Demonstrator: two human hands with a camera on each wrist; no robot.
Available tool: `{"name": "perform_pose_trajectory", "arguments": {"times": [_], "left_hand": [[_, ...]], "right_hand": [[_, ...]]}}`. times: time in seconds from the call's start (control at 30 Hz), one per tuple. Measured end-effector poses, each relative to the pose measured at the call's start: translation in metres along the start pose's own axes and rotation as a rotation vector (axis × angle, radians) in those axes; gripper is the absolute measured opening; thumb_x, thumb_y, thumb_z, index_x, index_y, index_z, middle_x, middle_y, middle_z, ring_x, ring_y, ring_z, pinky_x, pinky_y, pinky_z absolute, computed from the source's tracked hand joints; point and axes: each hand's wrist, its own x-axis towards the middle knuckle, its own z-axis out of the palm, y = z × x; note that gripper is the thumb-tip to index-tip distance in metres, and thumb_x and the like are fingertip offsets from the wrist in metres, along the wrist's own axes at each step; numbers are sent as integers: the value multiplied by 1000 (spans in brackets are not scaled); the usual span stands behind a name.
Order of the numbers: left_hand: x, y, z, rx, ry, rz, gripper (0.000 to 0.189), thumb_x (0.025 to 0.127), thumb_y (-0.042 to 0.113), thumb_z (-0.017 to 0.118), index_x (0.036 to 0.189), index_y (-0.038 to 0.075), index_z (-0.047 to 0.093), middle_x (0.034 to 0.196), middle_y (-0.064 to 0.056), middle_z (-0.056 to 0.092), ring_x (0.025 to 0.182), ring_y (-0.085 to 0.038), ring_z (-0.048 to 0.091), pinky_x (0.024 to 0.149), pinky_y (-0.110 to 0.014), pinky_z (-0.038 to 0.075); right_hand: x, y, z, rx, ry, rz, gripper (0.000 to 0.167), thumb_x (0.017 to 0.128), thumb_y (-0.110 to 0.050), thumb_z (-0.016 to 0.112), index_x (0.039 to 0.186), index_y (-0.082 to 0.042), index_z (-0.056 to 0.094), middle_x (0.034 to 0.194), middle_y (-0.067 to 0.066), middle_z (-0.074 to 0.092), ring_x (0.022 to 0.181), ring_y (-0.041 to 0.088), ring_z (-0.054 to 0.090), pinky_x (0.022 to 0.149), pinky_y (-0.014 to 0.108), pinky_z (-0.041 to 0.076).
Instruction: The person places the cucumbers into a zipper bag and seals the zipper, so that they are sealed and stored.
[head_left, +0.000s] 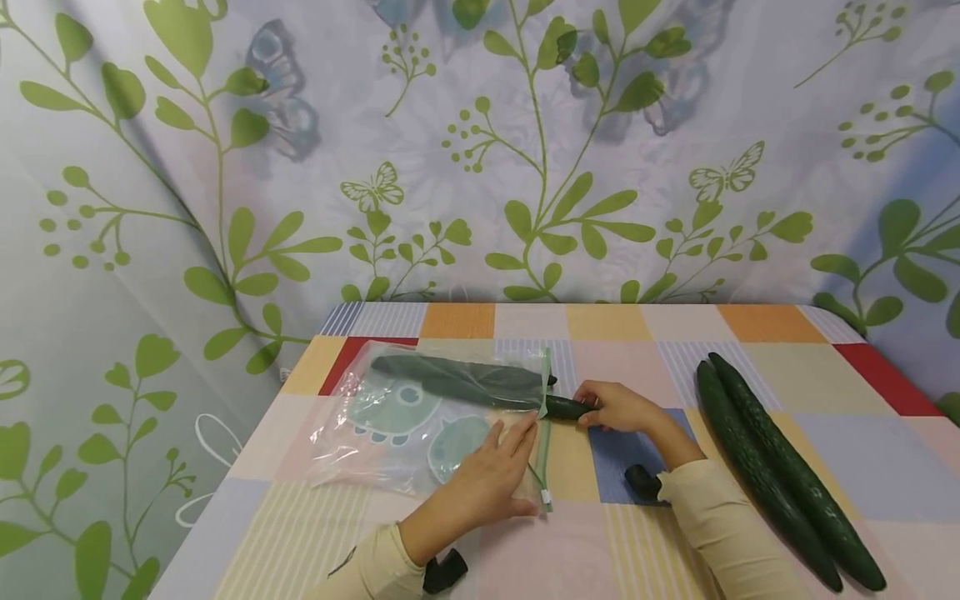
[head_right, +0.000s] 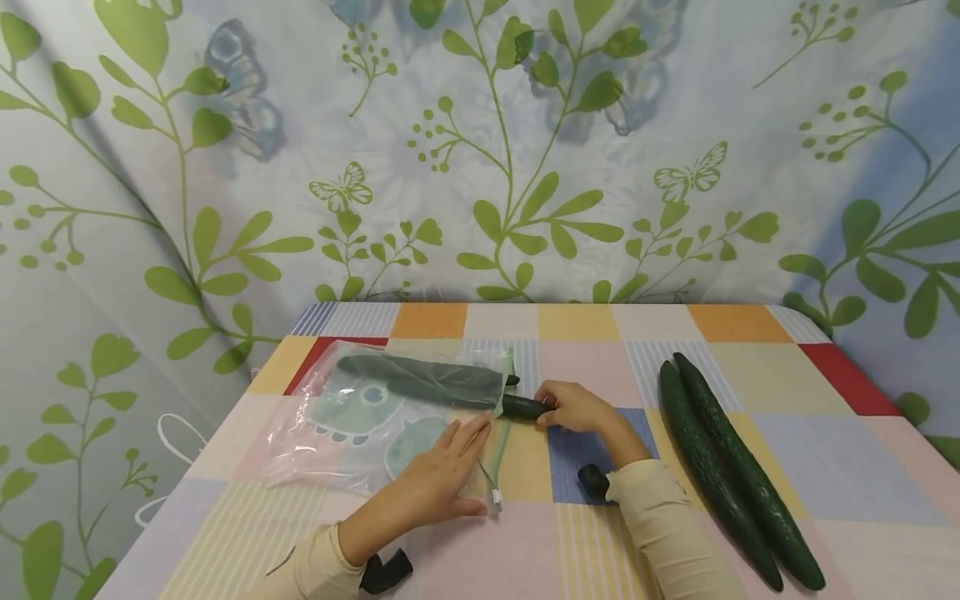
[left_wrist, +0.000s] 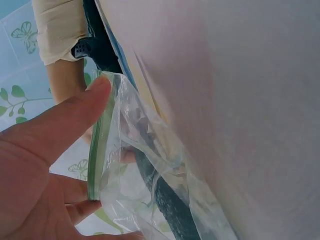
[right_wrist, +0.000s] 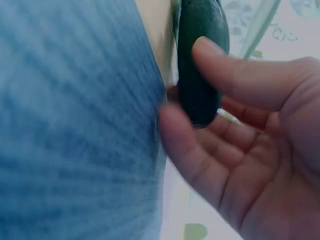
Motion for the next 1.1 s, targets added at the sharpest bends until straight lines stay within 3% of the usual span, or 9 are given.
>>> {"name": "perform_pose_trajectory", "arguments": {"times": [0.2,0.33,0.47,0.6,0.77,0.83,0.9,1.0,1.1], "left_hand": [[-1,1,1,36,10,12,95,70,51,70,142,4,28,151,-3,18,126,-40,39,95,-37,45],[-1,1,1,39,4,10,96,70,51,70,143,4,27,152,-2,17,126,-41,39,95,-38,45],[-1,1,1,27,17,8,98,70,51,71,143,5,25,152,-2,17,126,-41,38,94,-38,46],[-1,0,1,14,34,7,98,70,51,71,144,6,24,152,-2,16,127,-41,38,93,-38,46],[0,0,-1,30,50,23,98,71,52,70,144,5,23,152,-4,17,128,-40,36,97,-38,43],[0,0,-1,31,52,28,98,71,52,69,144,4,23,152,-5,17,129,-40,35,99,-38,41],[1,0,-2,26,50,27,98,71,51,70,144,4,24,152,-6,17,129,-40,35,99,-38,41],[1,-1,-3,19,31,22,98,71,51,70,143,3,24,152,-5,16,128,-41,35,97,-39,43],[0,-1,-3,21,14,12,97,71,51,70,143,3,25,153,-5,15,128,-42,36,95,-39,45]], "right_hand": [[4,11,5,299,-59,-10,37,89,-10,55,113,18,48,83,13,61,64,11,56,57,25,50],[7,14,12,568,-116,-27,40,92,-10,49,115,23,43,80,2,61,61,5,54,56,20,47],[13,11,20,786,-168,-55,27,95,-11,45,110,10,53,85,-2,64,64,2,53,56,15,43],[21,5,28,918,-172,-68,16,95,-8,44,97,-9,60,84,-3,65,65,1,53,58,13,44],[32,-4,37,931,-111,-42,17,94,-3,40,93,-8,56,73,-5,58,62,2,51,59,14,43],[37,-8,40,906,-69,-19,15,93,-4,42,100,0,55,73,-7,58,61,2,50,58,14,43],[42,-11,42,866,-23,8,25,92,-7,46,110,10,51,74,-7,59,60,2,50,58,15,43],[48,-15,45,733,39,55,45,90,-14,54,119,19,44,71,-7,60,57,4,50,56,18,44],[53,-17,47,542,107,102,45,88,-20,59,117,14,52,60,-5,55,49,7,46,50,22,41]]}}
